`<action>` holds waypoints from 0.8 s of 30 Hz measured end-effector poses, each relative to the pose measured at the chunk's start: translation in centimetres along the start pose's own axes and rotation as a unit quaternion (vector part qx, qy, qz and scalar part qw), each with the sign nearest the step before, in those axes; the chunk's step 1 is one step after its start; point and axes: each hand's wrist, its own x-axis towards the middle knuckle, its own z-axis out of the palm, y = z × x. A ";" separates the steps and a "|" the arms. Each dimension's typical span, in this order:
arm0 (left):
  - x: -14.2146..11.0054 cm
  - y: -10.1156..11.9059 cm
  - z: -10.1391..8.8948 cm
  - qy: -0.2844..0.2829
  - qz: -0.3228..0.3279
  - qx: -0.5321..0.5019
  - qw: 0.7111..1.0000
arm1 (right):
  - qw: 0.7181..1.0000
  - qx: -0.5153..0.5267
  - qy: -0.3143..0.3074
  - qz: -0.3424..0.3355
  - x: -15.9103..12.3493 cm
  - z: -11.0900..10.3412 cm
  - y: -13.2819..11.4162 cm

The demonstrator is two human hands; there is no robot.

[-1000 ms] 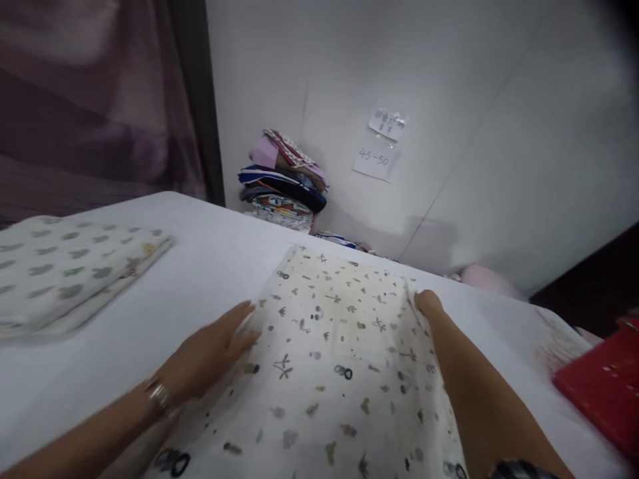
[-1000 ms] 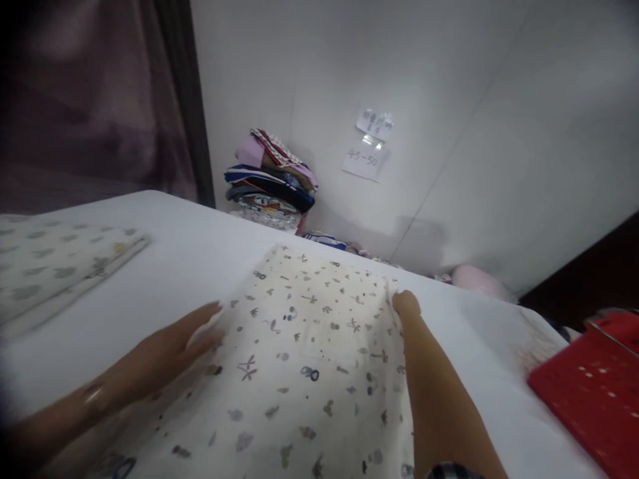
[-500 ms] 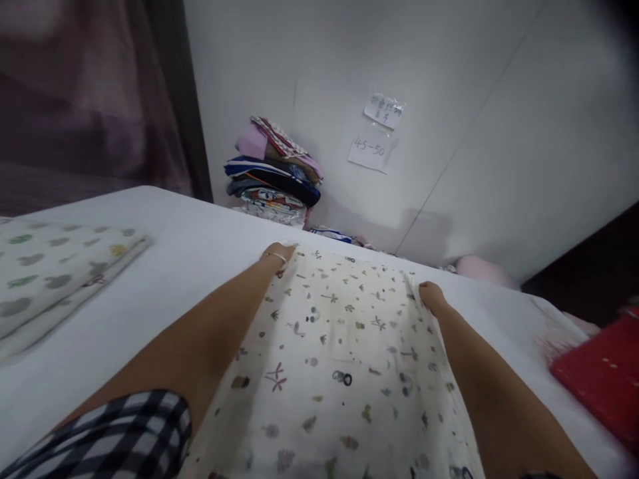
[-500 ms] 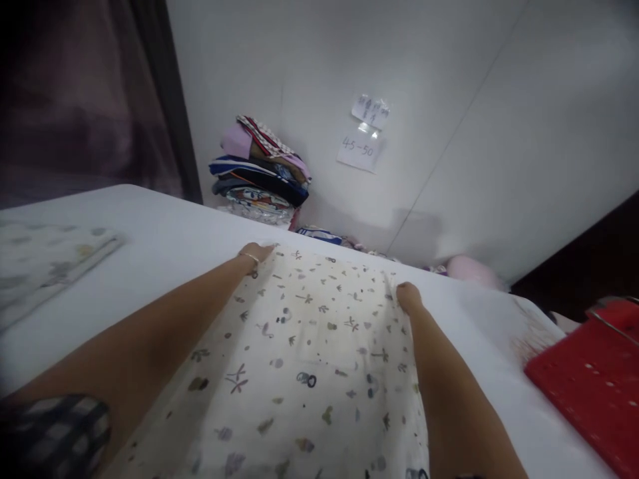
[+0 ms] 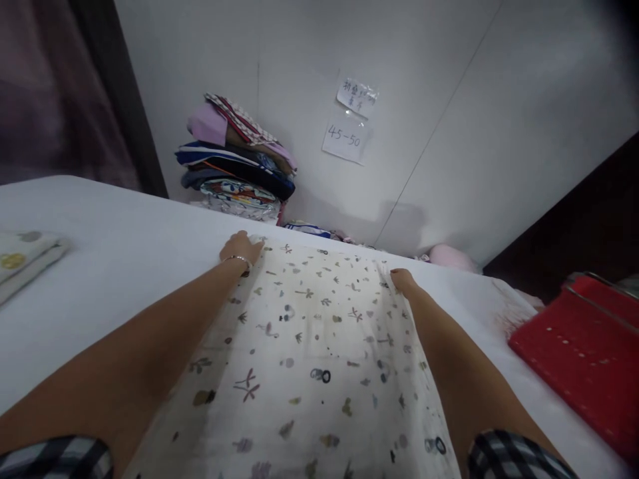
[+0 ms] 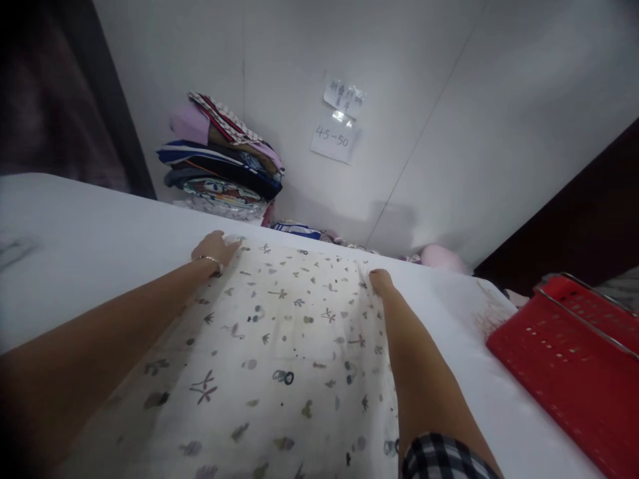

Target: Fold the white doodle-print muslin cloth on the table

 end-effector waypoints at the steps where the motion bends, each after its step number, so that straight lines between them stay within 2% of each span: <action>1: -0.5 0.2 0.1 0.015 0.018 0.011 1.000 | 1.000 -0.006 -0.004 0.000 0.0 0.0 -0.1; 3: -1.5 0.5 0.5 0.034 0.083 0.041 0.995 | 1.000 -0.021 0.000 -0.002 -0.1 0.0 -0.4; 5: -2.4 0.5 1.1 0.006 0.167 0.060 0.984 | 0.999 -0.036 0.016 -0.002 -0.5 0.2 -0.8; 6: -2.7 0.3 1.4 -0.019 0.188 0.061 0.980 | 0.999 -0.042 0.025 0.000 -0.7 0.3 -0.9; 9: -2.9 -0.2 2.0 -0.086 0.167 0.064 0.980 | 0.998 -0.054 0.042 0.006 -1.2 0.5 -1.2; 14: -2.6 -0.5 2.0 -0.095 0.158 0.070 0.980 | 0.998 -0.052 0.041 -0.015 -1.3 -0.8 -0.9; 17: -2.6 -0.4 1.9 -0.096 0.166 0.066 0.979 | 0.996 -0.050 0.072 -0.027 -2.2 -1.7 -1.1; 18: -2.6 -0.4 1.9 -0.097 0.165 0.068 0.979 | 0.994 -0.054 0.088 -0.039 -2.8 -1.7 -1.4; 20: -2.4 -0.5 2.1 -0.096 0.153 0.074 0.981 | 0.985 -0.083 0.102 -0.112 -4.2 -1.1 -2.1; 22: -2.2 -0.6 2.3 -0.090 0.151 0.075 0.982 | 0.964 -0.133 0.075 -0.216 -5.6 0.1 -2.8; 24: -2.0 -0.7 2.5 -0.085 0.155 0.073 0.981 | 0.951 -0.174 0.021 -0.255 -6.5 1.3 -3.2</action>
